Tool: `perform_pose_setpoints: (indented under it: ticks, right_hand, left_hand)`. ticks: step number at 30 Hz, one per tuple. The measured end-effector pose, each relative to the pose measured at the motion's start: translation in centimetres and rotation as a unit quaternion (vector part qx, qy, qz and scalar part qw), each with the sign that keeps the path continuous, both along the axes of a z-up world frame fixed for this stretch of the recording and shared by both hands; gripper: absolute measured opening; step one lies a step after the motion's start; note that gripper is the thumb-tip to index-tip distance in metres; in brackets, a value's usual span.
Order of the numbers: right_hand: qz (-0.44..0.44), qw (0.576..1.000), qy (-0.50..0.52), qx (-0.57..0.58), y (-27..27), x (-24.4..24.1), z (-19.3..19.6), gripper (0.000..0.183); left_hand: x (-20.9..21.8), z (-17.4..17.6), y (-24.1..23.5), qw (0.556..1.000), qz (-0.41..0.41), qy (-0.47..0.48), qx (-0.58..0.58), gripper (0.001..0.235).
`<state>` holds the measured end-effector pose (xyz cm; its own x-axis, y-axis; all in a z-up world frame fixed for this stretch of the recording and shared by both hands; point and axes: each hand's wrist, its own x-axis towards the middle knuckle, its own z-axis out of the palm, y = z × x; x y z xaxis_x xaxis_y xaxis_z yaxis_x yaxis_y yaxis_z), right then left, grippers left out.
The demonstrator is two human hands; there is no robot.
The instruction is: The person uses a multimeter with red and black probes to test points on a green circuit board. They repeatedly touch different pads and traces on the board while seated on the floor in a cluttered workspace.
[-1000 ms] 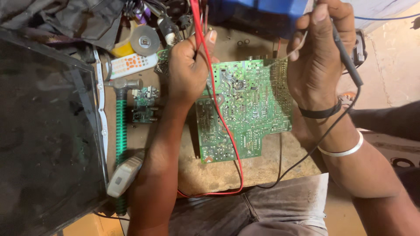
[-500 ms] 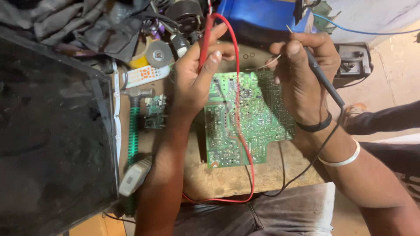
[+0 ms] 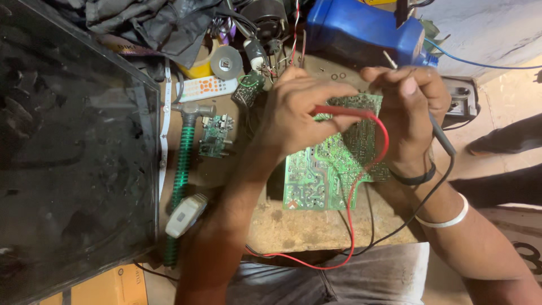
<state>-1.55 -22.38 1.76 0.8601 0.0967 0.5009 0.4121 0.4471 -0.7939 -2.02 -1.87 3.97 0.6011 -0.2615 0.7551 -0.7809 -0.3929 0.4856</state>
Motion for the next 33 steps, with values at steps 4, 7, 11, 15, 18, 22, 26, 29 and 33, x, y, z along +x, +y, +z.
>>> perform_pose_setpoints:
  ticks: [4, 7, 11, 15, 18, 22, 26, 29, 33]
  right_hand:
    - [0.024, 0.999, -0.037, -0.014, 0.2, -0.7, 0.7, 0.016]
    - [0.079, 0.997, -0.020, 0.009, 0.2, -0.9, 0.8, 0.017]
    - [0.120, 0.992, 0.013, 0.041, 0.0, -0.9, 0.5, 0.017]
    - [0.076, 0.996, 0.033, 0.041, -0.4, -0.7, 0.7, 0.018]
    - [-0.029, 0.999, -0.017, -0.008, 0.1, 0.1, 1.3, 0.016]
    - [-0.149, 0.972, -0.012, -0.182, 0.0, 0.7, 2.5, 0.016]
    - [-0.142, 0.966, -0.026, -0.214, 0.0, 1.0, 2.3, 0.015]
    - [-0.129, 0.965, -0.030, -0.227, -0.2, 1.3, 1.5, 0.016]
    - [-0.091, 0.970, -0.014, -0.226, -0.8, 1.3, 0.3, 0.017]
  left_hand:
    - [-0.4, -0.4, -1.3, 0.998, 0.015, 0.033, 0.051, 0.038]
    - [-0.5, -1.0, -1.9, 0.997, 0.022, 0.049, 0.061, 0.030]
    - [-0.5, -1.4, -1.5, 0.997, 0.019, 0.054, 0.059, 0.017]
    - [0.2, -1.4, -1.3, 0.997, 0.052, 0.050, 0.017, 0.013]
    - [0.6, -0.9, 0.0, 0.996, 0.091, -0.022, -0.009, 0.012]
    - [0.6, -0.1, 1.4, 0.983, 0.176, -0.047, 0.026, 0.016]
    - [0.4, 0.3, 1.9, 0.973, 0.218, -0.044, 0.058, 0.024]
    - [0.4, 0.3, 1.9, 0.975, 0.214, -0.044, 0.048, 0.026]
    - [0.2, 0.2, 2.0, 0.985, 0.173, -0.016, 0.021, 0.030]
